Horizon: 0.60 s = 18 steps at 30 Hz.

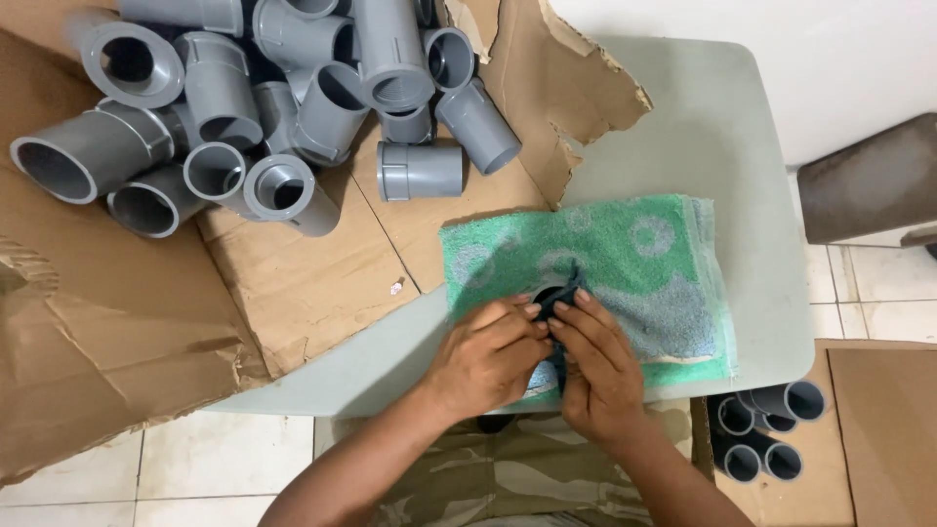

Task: The person wipes a gray plastic pipe fitting with a dark cloth on a green towel, rotating it to clean the exterior and interior surfaces. After wiping, the person places the fitting into a cardboard box with other fittings.

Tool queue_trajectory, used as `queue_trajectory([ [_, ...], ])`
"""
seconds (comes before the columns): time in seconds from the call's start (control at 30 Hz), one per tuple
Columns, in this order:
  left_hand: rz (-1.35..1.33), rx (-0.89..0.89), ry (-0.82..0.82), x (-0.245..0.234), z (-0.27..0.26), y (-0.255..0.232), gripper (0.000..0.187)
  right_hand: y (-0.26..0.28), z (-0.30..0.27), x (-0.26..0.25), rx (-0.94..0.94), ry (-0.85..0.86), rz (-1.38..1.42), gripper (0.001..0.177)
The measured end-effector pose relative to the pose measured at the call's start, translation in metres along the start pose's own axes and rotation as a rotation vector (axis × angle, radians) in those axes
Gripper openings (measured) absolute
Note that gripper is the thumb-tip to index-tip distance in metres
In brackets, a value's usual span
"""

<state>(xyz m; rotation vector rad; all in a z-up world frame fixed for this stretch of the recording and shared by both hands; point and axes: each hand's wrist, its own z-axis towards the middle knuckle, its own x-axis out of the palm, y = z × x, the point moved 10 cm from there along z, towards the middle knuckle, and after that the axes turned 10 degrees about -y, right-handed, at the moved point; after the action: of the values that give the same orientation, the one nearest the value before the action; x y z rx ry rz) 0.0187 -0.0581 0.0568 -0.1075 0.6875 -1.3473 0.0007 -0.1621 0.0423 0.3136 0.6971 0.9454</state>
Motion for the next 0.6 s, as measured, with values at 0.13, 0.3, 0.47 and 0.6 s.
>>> queue_trajectory([
  [0.13, -0.006, -0.058, -0.029, -0.007, 0.005, 0.001, 0.02, -0.004, 0.001, -0.004, 0.01, 0.03, 0.005, 0.029],
  [0.3, -0.111, 0.012, 0.225, -0.007, 0.018, 0.017, 0.008, -0.014, 0.015, 0.002, 0.009, 0.337, 0.178, 0.027],
  [0.47, -0.145, 0.095, 0.233, -0.003, 0.02, 0.015, 0.01, -0.016, 0.026, 0.002, 0.037, 0.366, 0.245, 0.028],
  [0.6, -0.087, 0.07, 0.183, -0.003, 0.014, 0.011, 0.012, -0.021, 0.008, -0.002, 0.046, 0.16, 0.218, 0.027],
])
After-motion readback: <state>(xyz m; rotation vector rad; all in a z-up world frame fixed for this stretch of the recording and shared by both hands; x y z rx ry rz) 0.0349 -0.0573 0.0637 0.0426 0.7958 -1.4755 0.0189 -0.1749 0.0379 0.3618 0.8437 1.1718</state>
